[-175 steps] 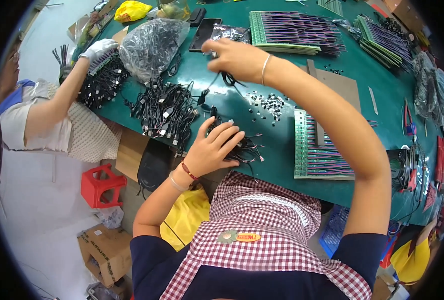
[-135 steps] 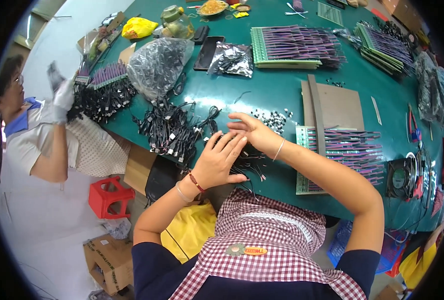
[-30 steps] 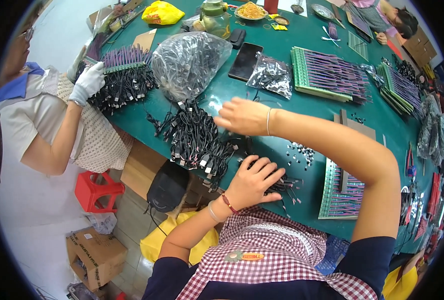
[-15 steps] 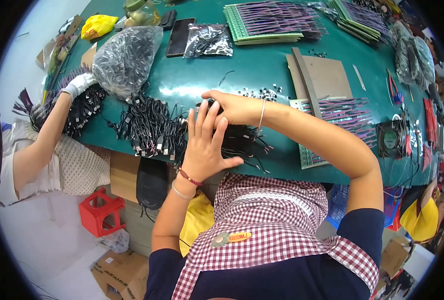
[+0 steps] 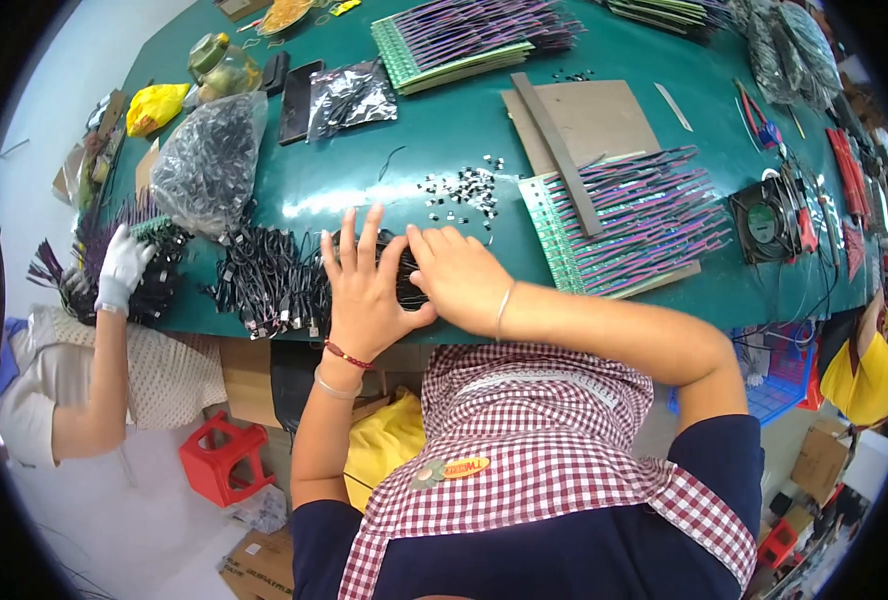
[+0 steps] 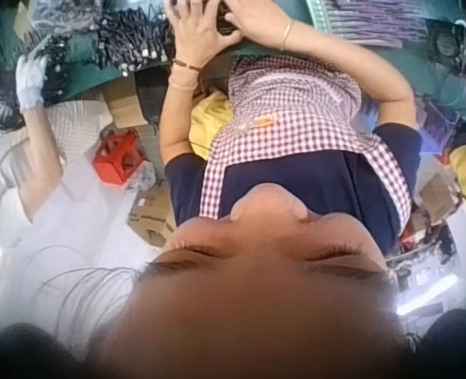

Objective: The person solders wires to a printed circuit board for LED assembly using a soldering gun and a hot air tool.

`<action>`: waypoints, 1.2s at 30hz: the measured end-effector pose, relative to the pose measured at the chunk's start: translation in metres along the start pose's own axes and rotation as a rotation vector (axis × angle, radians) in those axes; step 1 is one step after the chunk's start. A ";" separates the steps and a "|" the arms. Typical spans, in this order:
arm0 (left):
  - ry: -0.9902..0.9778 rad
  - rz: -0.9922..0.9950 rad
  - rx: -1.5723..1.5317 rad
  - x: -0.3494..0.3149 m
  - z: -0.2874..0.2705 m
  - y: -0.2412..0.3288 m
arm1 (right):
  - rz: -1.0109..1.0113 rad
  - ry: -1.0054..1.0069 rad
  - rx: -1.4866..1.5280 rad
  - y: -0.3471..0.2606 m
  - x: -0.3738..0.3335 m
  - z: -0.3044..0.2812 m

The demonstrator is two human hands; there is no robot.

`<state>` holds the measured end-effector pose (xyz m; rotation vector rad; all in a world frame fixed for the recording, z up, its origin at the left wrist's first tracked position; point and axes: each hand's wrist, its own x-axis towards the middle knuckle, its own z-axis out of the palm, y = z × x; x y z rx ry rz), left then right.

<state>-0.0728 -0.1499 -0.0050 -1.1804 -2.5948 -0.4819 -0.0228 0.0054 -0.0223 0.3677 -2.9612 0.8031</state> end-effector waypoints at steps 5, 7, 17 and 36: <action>-0.108 0.042 -0.092 -0.001 0.006 -0.011 | 0.088 0.122 -0.257 -0.013 -0.044 0.002; -0.127 0.053 -0.090 0.001 0.003 -0.011 | 0.113 0.214 -0.117 -0.007 -0.059 0.006; -0.274 0.101 0.004 0.005 -0.008 -0.017 | 0.310 0.412 0.096 0.031 -0.139 -0.129; -0.659 -0.170 0.124 0.103 0.064 0.069 | 0.840 0.978 -0.016 0.121 -0.302 -0.185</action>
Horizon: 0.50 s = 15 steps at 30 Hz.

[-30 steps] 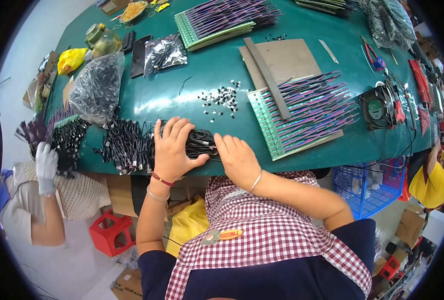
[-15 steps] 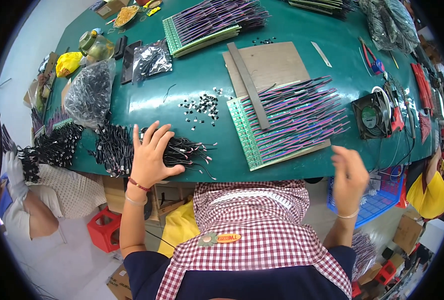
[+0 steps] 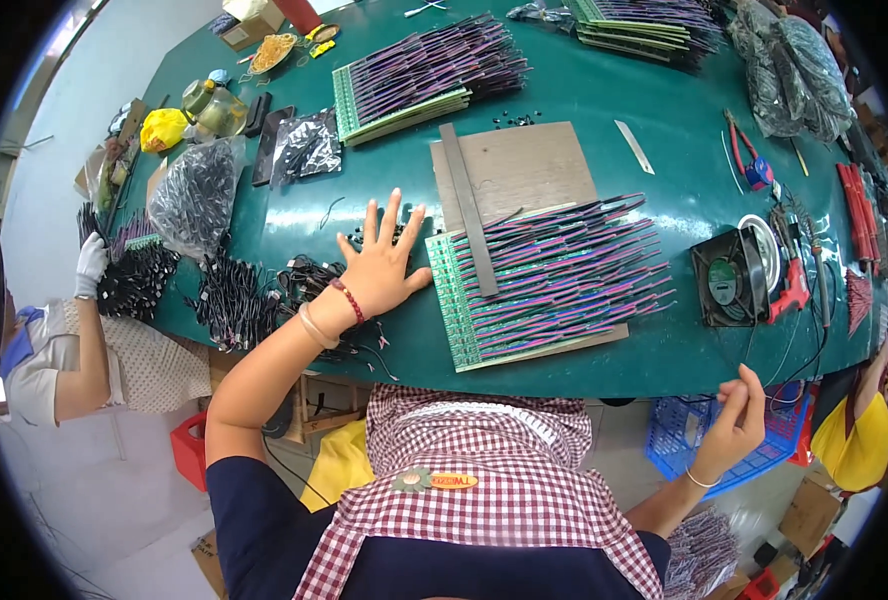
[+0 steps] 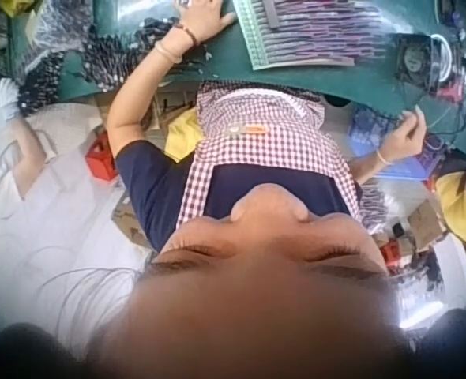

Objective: The person solders wires to a printed circuit board for LED assembly using a soldering gun and a hot air tool.

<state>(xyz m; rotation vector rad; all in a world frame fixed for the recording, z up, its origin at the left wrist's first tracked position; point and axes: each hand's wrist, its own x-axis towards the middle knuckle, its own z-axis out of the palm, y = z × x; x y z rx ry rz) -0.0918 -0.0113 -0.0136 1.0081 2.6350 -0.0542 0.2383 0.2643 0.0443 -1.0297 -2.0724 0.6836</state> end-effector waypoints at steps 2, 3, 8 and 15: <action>-0.011 -0.053 -0.035 -0.009 -0.003 0.005 | 0.024 0.048 -0.013 0.017 0.003 -0.013; -0.018 -0.090 -0.069 -0.011 -0.003 0.008 | 0.042 0.090 -0.055 0.023 0.002 -0.024; 0.119 -0.119 -0.083 -0.048 0.004 -0.009 | 0.121 0.222 -0.083 0.044 0.034 -0.043; 0.106 -0.073 -0.456 -0.049 -0.011 -0.020 | 0.387 0.113 -0.223 0.192 0.119 -0.027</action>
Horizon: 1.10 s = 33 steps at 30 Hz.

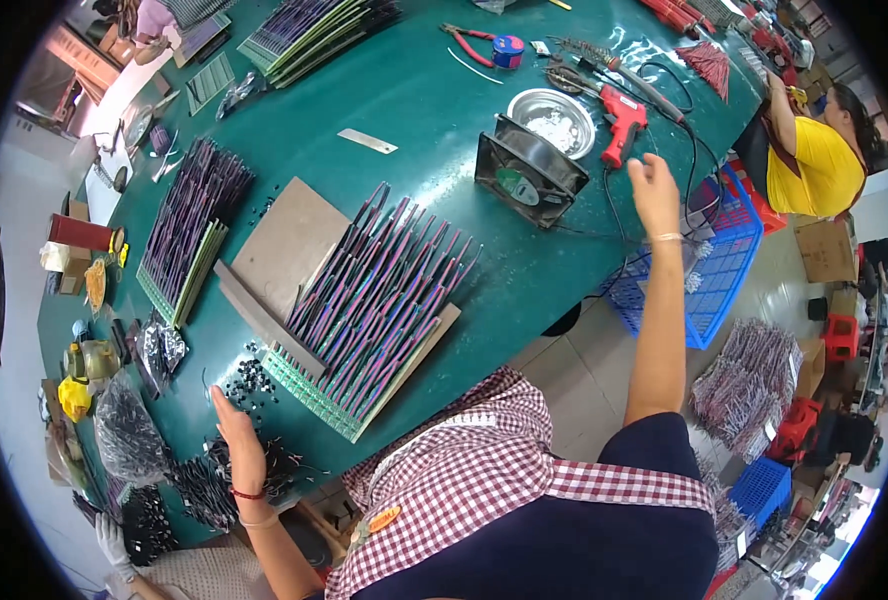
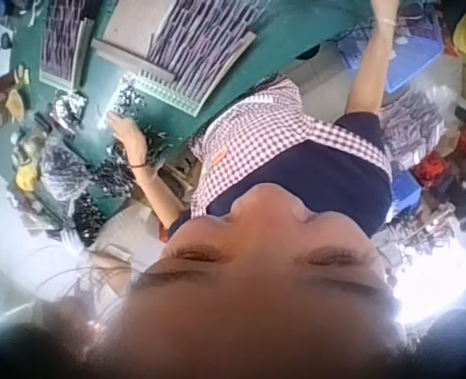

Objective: The person solders wires to a printed circuit board for LED assembly using a soldering gun and a hot air tool.

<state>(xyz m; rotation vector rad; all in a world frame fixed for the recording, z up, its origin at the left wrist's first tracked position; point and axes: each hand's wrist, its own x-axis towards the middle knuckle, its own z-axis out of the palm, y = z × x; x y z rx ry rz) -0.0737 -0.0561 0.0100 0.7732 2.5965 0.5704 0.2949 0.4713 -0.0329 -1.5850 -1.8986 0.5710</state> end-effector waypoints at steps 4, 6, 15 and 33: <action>0.135 0.165 0.001 0.022 -0.017 0.009 | 0.079 0.036 -0.430 0.035 0.071 0.050; 0.160 0.301 0.045 0.047 -0.015 0.013 | 0.245 -0.183 -0.407 0.027 0.094 0.048; 0.132 0.474 0.180 0.098 0.019 0.008 | 0.423 -0.376 1.399 0.015 0.011 0.000; 0.199 0.482 0.015 0.086 -0.004 -0.007 | -0.345 -0.365 1.853 -0.129 -0.125 -0.051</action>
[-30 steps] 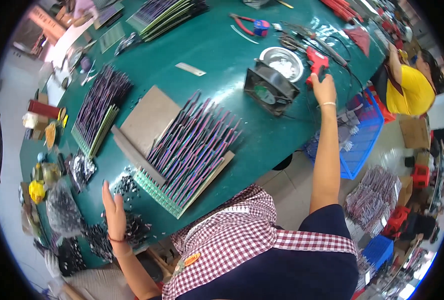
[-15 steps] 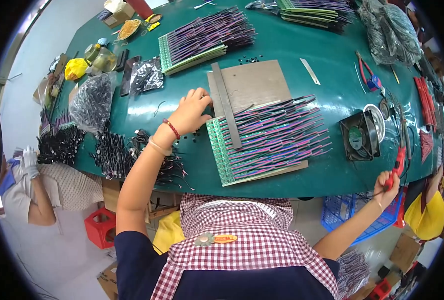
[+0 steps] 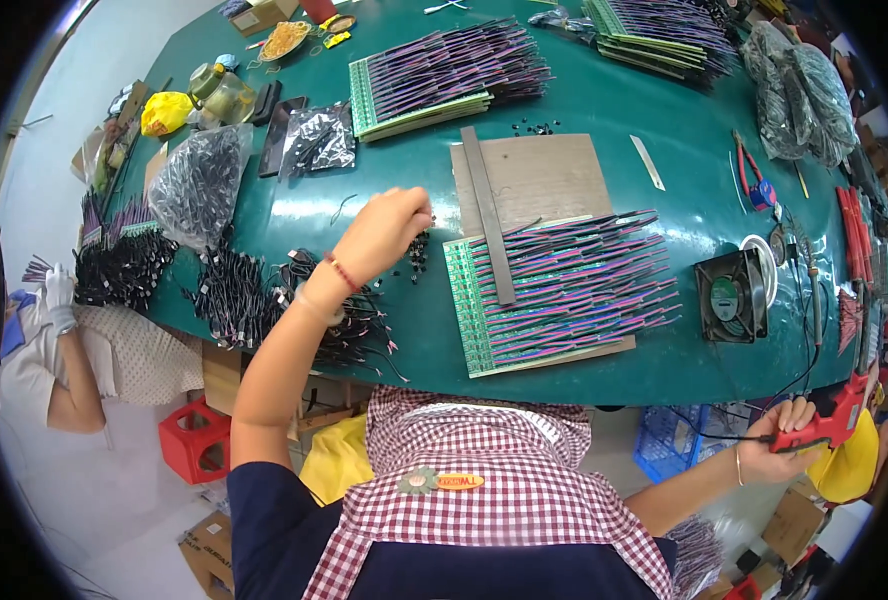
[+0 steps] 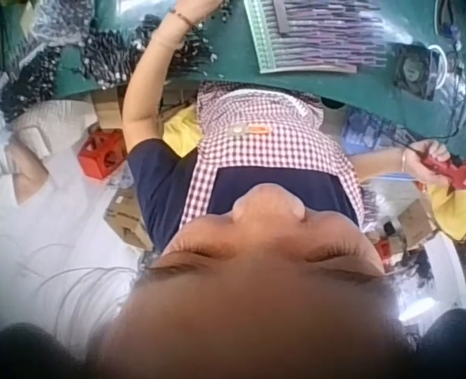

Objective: The person solders wires to a printed circuit board for LED assembly using a soldering gun and a hot air tool.

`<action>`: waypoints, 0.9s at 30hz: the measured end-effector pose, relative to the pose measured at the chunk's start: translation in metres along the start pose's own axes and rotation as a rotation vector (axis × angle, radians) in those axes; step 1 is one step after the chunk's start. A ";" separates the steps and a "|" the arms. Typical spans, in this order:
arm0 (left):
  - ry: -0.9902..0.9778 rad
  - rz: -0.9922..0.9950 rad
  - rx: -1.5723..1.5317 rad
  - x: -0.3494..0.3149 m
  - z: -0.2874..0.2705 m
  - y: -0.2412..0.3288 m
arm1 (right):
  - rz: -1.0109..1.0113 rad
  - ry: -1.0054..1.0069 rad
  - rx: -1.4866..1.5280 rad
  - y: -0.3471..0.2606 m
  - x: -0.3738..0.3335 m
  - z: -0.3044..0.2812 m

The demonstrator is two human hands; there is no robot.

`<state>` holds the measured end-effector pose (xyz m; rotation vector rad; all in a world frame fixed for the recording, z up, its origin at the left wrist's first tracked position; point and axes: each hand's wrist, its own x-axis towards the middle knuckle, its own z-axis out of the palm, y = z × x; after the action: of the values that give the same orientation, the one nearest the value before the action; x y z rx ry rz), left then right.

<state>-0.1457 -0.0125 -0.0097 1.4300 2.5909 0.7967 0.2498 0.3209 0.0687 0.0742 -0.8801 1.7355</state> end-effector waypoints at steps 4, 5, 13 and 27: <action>0.060 -0.195 -0.540 -0.035 -0.021 0.026 | 0.185 -0.015 0.114 0.001 0.000 0.021; 0.011 -0.282 -0.669 -0.044 -0.025 0.035 | 0.162 0.022 0.066 0.005 -0.003 0.013; -0.020 -0.487 -1.414 -0.091 -0.013 0.076 | 0.426 -0.187 0.017 0.089 -0.027 0.094; 0.269 -0.089 -1.130 -0.075 -0.025 0.142 | 0.764 -0.205 -0.424 0.158 -0.118 0.186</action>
<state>-0.0018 -0.0216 0.0659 0.8462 1.6672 2.0444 0.0891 0.1028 0.0662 -0.4238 -1.5492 2.2094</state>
